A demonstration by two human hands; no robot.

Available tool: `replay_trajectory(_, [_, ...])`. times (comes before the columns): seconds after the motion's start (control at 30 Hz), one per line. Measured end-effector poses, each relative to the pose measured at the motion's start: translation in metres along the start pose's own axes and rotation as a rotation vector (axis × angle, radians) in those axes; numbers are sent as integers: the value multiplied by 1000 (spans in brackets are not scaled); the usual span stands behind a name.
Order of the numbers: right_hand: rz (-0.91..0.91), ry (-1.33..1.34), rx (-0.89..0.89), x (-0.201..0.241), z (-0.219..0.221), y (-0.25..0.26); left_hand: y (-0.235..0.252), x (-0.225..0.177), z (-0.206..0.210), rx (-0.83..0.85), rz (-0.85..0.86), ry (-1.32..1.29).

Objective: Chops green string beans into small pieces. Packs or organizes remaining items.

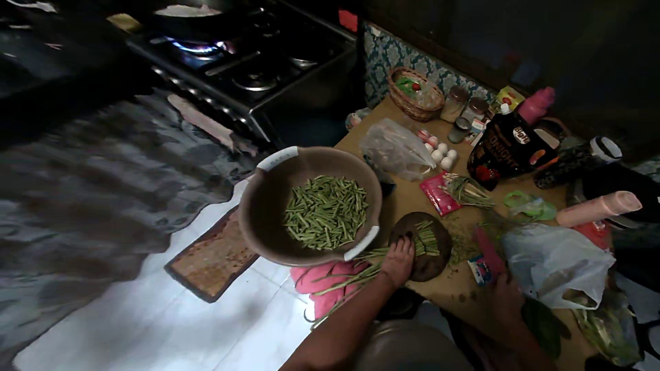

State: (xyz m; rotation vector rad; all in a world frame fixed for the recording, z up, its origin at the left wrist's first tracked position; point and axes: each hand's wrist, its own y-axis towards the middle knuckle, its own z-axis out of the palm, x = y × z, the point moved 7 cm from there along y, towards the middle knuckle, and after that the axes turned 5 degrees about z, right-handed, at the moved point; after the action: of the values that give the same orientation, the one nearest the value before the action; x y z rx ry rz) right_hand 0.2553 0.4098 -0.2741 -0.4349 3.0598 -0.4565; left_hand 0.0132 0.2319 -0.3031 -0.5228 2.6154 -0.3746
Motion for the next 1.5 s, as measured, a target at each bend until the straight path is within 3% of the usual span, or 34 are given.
replay_trajectory(0.1, [-208, -68, -103, 57, -20, 2, 0, 0, 0, -20, 2, -20])
replay_trajectory(0.3, [-888, 185, 148, 199, 0, 24, -1, 1, 3, 6, 11, -32])
replay_trajectory(0.43, [-1098, 32, 417, 224, 21, 33, -6, 2, 3, -25, 17, -48])
replay_trajectory(0.5, [-1133, -47, 437, 217, 21, 29, -8, 4, 4, -4, 7, -66])
replay_trajectory(0.67, [-1097, -117, 249, 196, 26, 11, -6, 4, 8, -8, 6, -46])
replay_trajectory(0.87, [-943, 43, 37, 219, 30, 15, -6, 4, 6, -43, 28, -22])
replay_trajectory(1.03, [-807, -54, 177, 243, 23, 22, -6, 5, 5, -29, 27, -19])
replay_trajectory(1.17, [-753, -39, 173, 248, 16, 30, -6, 5, 4, -17, 27, -59])
replay_trajectory(1.4, [-539, 439, 158, 229, 5, 47, -8, 6, 4, -39, 59, -91])
replay_trajectory(1.5, [-645, 325, 139, 234, 7, 36, -8, 7, 4, -50, 70, -98])
